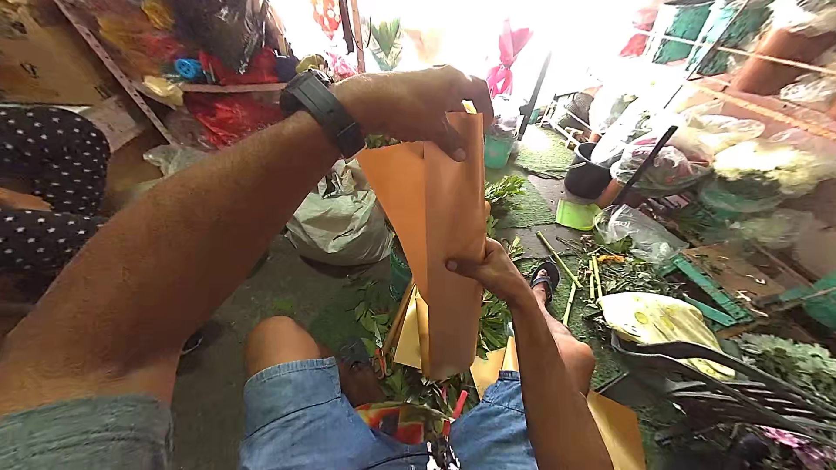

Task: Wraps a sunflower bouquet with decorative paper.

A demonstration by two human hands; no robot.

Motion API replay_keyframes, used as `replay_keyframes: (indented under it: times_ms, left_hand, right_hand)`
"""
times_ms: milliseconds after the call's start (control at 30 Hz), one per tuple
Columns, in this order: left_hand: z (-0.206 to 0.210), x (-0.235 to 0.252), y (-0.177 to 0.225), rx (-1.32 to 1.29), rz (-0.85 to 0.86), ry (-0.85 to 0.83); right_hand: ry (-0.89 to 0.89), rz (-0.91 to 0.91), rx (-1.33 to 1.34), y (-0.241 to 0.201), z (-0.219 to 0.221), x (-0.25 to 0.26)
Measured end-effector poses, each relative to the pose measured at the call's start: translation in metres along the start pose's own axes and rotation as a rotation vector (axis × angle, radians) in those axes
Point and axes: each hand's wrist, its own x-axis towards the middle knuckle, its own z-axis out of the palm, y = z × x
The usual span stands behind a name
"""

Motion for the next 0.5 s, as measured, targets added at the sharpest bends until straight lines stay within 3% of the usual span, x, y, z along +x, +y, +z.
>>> replay_keyframes:
  times_ms: [267, 500]
  left_hand:
    - [0.003, 0.016, -0.023, -0.084, -0.054, -0.07]
    - [0.014, 0.033, -0.061, -0.087, -0.13, -0.071]
  right_hand:
    - [-0.12, 0.0, 0.248, 0.03, -0.006, 0.022]
    - [-0.137, 0.028, 0.263, 0.066, -0.004, 0.034]
